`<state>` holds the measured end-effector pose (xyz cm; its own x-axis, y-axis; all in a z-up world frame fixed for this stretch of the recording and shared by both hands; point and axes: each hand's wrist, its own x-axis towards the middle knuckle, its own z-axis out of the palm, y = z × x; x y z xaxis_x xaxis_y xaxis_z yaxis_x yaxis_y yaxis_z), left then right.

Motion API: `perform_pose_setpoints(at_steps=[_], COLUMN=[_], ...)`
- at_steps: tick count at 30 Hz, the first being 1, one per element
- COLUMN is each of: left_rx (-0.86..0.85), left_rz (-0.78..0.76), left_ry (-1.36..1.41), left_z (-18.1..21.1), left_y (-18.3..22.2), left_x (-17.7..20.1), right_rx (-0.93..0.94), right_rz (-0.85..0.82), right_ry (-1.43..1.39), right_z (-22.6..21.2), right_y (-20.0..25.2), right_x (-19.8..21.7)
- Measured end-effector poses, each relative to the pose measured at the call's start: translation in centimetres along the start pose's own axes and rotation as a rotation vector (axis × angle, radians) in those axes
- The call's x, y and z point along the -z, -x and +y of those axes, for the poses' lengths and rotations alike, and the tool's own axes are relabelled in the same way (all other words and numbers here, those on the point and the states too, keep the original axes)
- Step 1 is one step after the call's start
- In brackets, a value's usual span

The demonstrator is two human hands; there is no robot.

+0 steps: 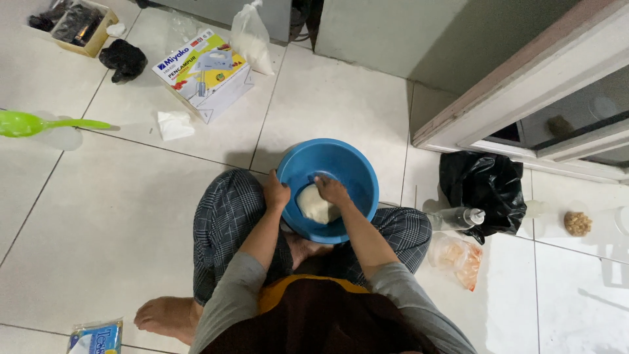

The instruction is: The person is kneading a ball of dough in a blue plastic bowl while sitting on a tiled floor.

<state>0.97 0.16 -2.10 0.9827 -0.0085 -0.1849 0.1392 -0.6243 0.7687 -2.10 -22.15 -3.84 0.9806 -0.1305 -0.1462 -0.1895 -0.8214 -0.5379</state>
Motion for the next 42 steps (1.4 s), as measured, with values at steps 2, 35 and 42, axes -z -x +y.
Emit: perform_pose_setpoints(at_steps=[2,35,42], left_rx=[0.010,0.012,0.018], left_rz=[0.001,-0.013,0.019], left_ry=[-0.021,-0.029,-0.005], left_z=[0.2,1.1,0.8], left_y=[0.4,1.2,1.2], left_x=[0.4,0.9,0.6], right_rx=[-0.011,0.116,0.163], right_rz=[0.056,-0.009,0.004], right_ry=[0.122,0.244,0.214], right_z=[-2.4,-8.6,-6.0], right_y=[2.1,6.5,2.5], right_x=[0.7,2.7,0.6])
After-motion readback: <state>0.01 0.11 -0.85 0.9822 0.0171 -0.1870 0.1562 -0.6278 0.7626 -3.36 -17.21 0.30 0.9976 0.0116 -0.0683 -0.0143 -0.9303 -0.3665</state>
